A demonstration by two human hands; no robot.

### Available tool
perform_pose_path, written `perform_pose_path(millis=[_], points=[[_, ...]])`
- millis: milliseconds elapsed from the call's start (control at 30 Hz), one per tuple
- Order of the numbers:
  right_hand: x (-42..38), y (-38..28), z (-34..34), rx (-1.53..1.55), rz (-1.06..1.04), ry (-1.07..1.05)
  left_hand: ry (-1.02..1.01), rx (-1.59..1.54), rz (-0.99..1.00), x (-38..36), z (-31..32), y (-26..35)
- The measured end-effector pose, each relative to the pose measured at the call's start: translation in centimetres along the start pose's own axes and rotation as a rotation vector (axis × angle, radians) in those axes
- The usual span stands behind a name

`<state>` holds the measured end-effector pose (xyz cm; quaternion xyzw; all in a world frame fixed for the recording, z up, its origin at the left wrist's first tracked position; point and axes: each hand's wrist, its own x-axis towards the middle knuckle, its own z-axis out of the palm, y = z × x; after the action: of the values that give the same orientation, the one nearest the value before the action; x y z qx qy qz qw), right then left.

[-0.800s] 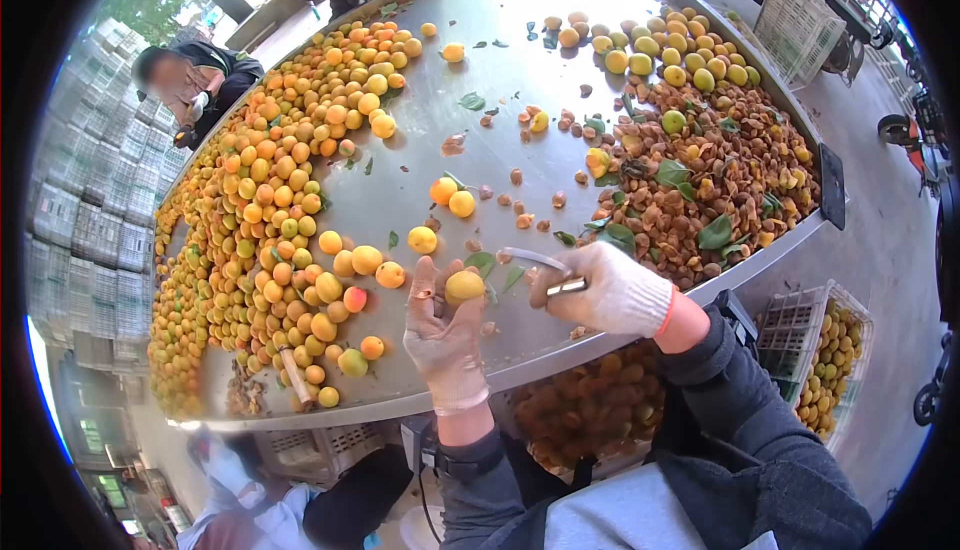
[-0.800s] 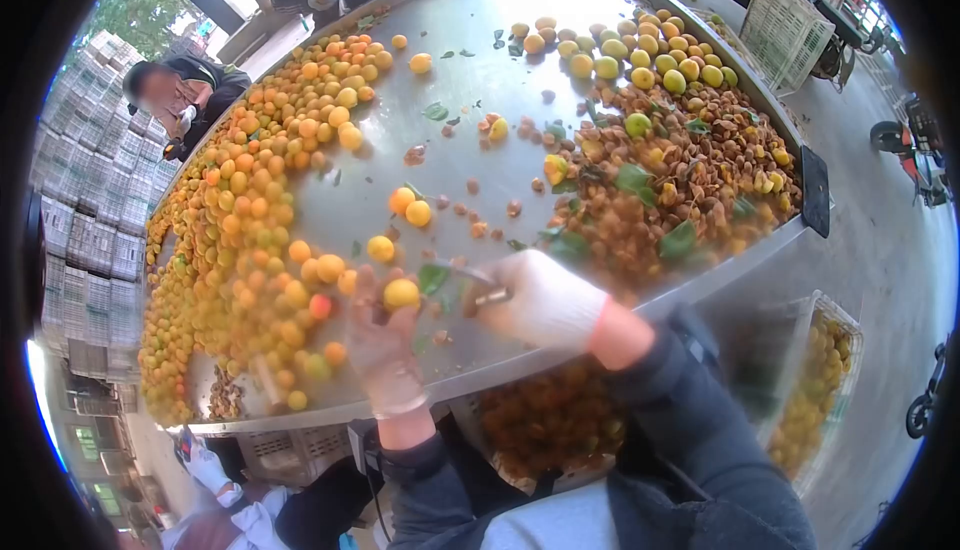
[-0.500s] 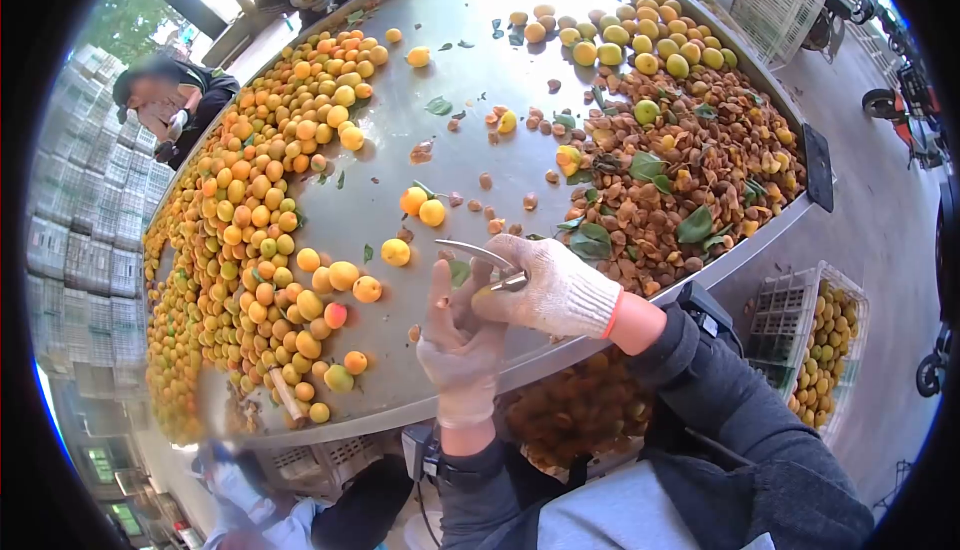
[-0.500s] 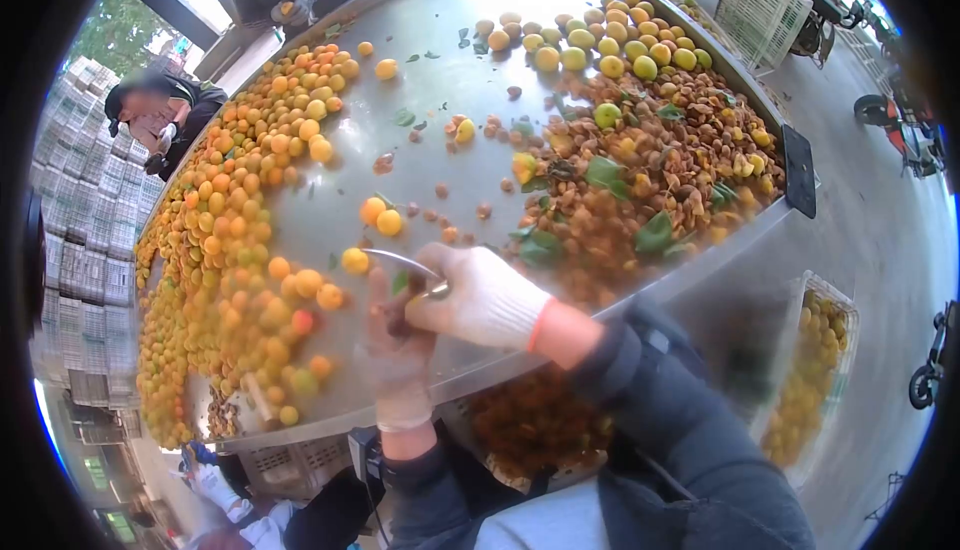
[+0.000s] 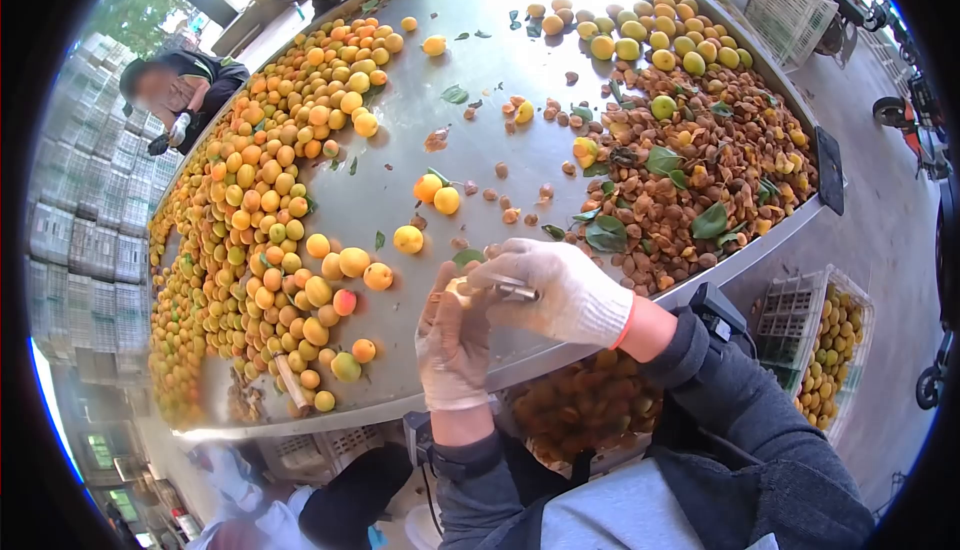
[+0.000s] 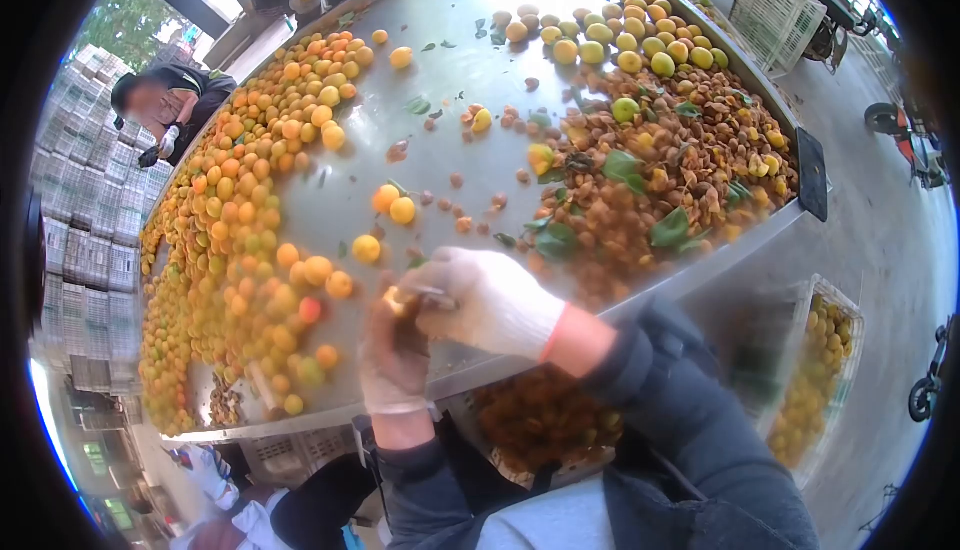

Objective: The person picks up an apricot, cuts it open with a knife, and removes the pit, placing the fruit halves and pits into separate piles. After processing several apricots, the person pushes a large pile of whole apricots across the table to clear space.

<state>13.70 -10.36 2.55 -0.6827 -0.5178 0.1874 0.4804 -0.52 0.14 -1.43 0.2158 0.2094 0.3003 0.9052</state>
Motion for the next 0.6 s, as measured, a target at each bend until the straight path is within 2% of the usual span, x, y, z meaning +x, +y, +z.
perform_pose_path(millis=[67,100,167,200,267,300,400,433,500,600], points=[[-0.1,0.2,0.8,-0.085,-0.082,0.040,0.084,0.376,0.056,-0.1,0.3,-0.7],[0.0,0.5,1.0,-0.085,-0.082,0.042,0.083,0.377,0.055,-0.4,0.6,-0.7],[0.2,0.9,1.0,0.533,0.227,0.052,0.009,0.461,0.042,-1.0,1.8,-0.5],[0.5,0.5,0.4,0.532,0.227,0.054,0.007,0.460,0.041,-1.0,2.0,-0.4],[1.3,-1.4,-1.6,0.648,0.518,0.201,-0.029,0.226,0.059,-1.0,2.3,-0.4],[1.3,-1.9,-1.9,0.648,0.518,0.200,-0.029,0.225,0.059,-1.2,2.5,-0.4],[0.9,-2.1,-2.1,1.113,0.511,0.507,-0.085,0.246,0.018,-1.3,2.6,-0.8],[0.9,-2.0,-2.0,1.114,0.516,0.516,-0.083,0.323,0.020,-1.3,2.2,-1.2],[1.1,-1.8,-2.0,1.285,0.227,0.789,-0.087,0.398,0.015,-1.1,2.2,-1.9],[0.8,-2.9,-2.3,1.195,0.230,0.829,-0.072,0.356,-0.029,-0.8,2.6,-2.9]])
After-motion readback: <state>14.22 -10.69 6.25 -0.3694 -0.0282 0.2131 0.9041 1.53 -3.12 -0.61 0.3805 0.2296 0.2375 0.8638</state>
